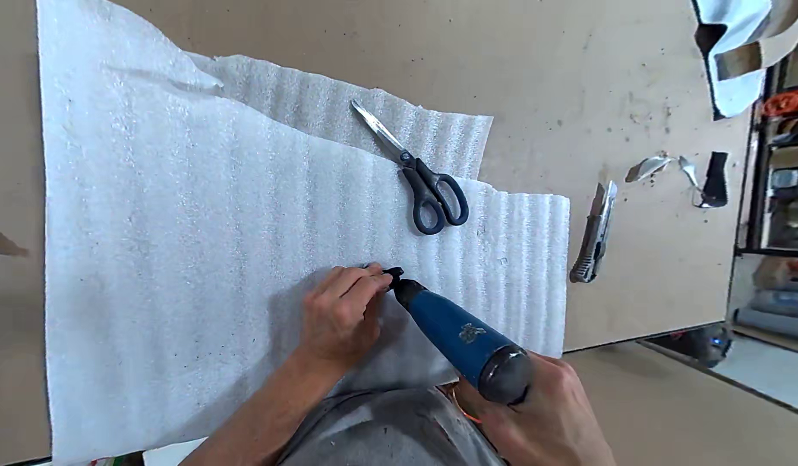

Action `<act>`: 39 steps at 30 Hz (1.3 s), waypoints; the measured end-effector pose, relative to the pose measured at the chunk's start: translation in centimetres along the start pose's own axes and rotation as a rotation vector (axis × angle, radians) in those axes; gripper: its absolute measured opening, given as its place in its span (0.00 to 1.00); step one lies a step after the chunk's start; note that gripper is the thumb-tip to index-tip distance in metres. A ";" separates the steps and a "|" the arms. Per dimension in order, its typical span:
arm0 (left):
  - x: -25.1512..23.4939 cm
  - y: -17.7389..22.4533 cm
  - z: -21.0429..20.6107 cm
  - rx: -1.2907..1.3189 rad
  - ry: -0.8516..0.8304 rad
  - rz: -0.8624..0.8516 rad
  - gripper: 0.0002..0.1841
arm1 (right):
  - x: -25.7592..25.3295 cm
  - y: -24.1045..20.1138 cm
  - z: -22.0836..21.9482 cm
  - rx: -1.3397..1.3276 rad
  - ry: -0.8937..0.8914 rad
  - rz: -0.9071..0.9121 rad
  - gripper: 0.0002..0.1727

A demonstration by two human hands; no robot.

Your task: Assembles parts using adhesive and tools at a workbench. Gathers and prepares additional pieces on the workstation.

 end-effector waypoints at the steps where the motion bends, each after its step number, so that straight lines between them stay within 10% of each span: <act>1: 0.0 0.0 0.0 0.003 -0.003 -0.003 0.10 | -0.1 0.0 0.0 -0.001 0.001 0.008 0.19; 20: 0.1 0.0 -0.2 -0.046 -0.032 -0.108 0.11 | -0.5 -0.3 -0.4 -0.056 -0.106 -0.207 0.11; 26: 0.2 0.2 0.2 -0.122 -0.067 -0.081 0.13 | 1.0 4.6 3.9 0.076 0.120 -0.302 0.24; 32: -1.5 3.1 2.8 0.505 -0.161 0.271 0.26 | -0.9 8.4 0.9 0.108 0.138 -0.154 0.38; 39: -2.9 11.4 4.9 0.868 -0.045 0.087 0.14 | -1.1 -2.2 2.4 -0.901 0.289 0.384 0.23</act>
Point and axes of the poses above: each hand's wrist, its own x-axis away from the middle knuckle, its own z-axis out of the back of the hand, y = z × x, the point moved 1 cm from there along -x, towards the middle knuckle, and after that the axes turned 7 degrees about y, right-handed, at the moved point
